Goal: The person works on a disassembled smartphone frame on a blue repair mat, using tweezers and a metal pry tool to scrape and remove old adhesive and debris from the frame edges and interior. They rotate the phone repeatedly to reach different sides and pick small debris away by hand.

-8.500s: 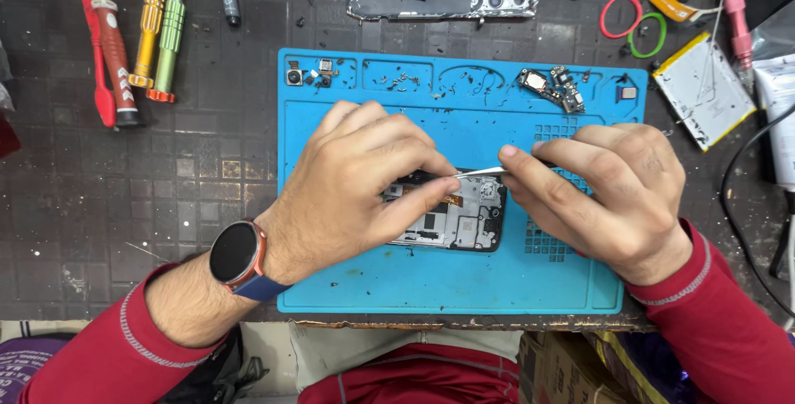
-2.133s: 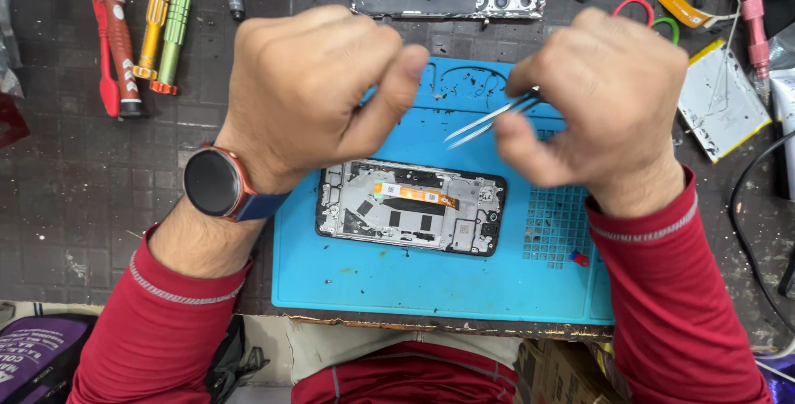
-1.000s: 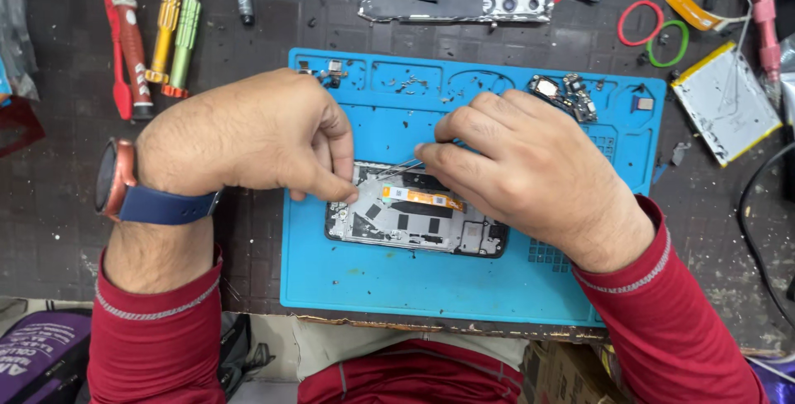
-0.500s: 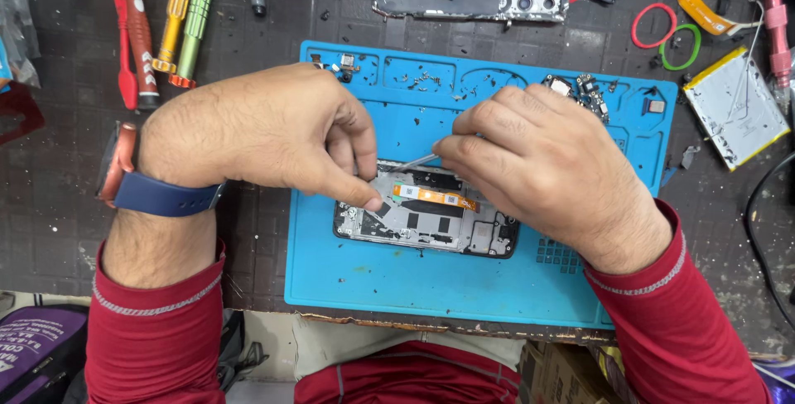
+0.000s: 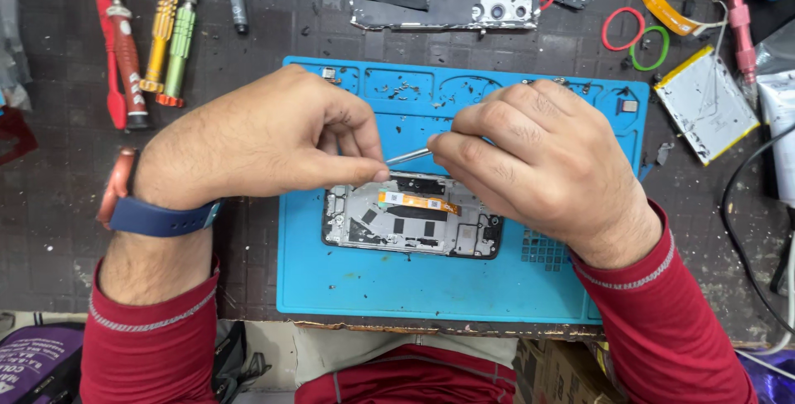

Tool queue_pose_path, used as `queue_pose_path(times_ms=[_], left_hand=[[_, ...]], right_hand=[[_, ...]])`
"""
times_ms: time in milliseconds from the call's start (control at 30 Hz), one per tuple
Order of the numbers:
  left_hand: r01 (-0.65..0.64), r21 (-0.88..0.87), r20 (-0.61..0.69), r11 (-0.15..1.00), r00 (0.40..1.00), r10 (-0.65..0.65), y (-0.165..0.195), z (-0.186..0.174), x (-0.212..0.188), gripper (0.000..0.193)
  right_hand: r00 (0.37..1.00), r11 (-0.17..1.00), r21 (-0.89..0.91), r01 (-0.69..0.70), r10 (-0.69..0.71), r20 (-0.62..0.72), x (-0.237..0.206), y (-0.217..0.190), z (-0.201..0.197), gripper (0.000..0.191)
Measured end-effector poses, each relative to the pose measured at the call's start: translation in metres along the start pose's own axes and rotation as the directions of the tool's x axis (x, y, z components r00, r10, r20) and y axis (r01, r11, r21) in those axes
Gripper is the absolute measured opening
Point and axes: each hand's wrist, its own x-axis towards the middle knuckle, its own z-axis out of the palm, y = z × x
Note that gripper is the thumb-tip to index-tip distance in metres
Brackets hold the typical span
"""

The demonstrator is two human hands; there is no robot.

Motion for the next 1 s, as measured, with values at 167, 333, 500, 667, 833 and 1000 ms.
queue_pose_path(times_ms=[167,333,500,667,833,1000], left_hand=[[0.043,0.018,-0.048,0.999,0.998,-0.042,0.002,-0.002,-0.003,0.023],[-0.071,0.051,-0.206,0.996,0.975,0.08,-0.002,-0.004,-0.006,0.026],[-0.086,0.228,-0.415,0.97,0.893,0.176,-0.004,0.001,-0.005,0.025],[-0.021,0.579,-0.561,0.815,0.715,0.417,-0.005,0.007,-0.003,0.024],[0.051,0.713,-0.546,0.7,0.667,0.507,-0.006,0.013,0.001,0.018],[0.045,0.773,-0.501,0.632,0.654,0.566,-0.001,0.031,0.012,0.021]], right_hand=[[0.999,0.998,-0.055,-0.034,0.034,0.005,-0.005,0.005,-0.004,0.023],[0.996,0.996,-0.04,-0.086,0.084,-0.035,-0.01,0.011,-0.005,0.027],[0.99,0.991,-0.038,-0.128,0.126,-0.059,-0.012,0.012,-0.007,0.027],[0.977,0.981,-0.027,-0.192,0.189,-0.094,-0.015,0.011,-0.003,0.027],[0.96,0.942,0.199,-0.271,0.281,-0.021,-0.018,0.002,0.008,0.029],[0.981,0.86,0.472,-0.193,0.155,0.12,-0.016,-0.031,0.026,0.05]])
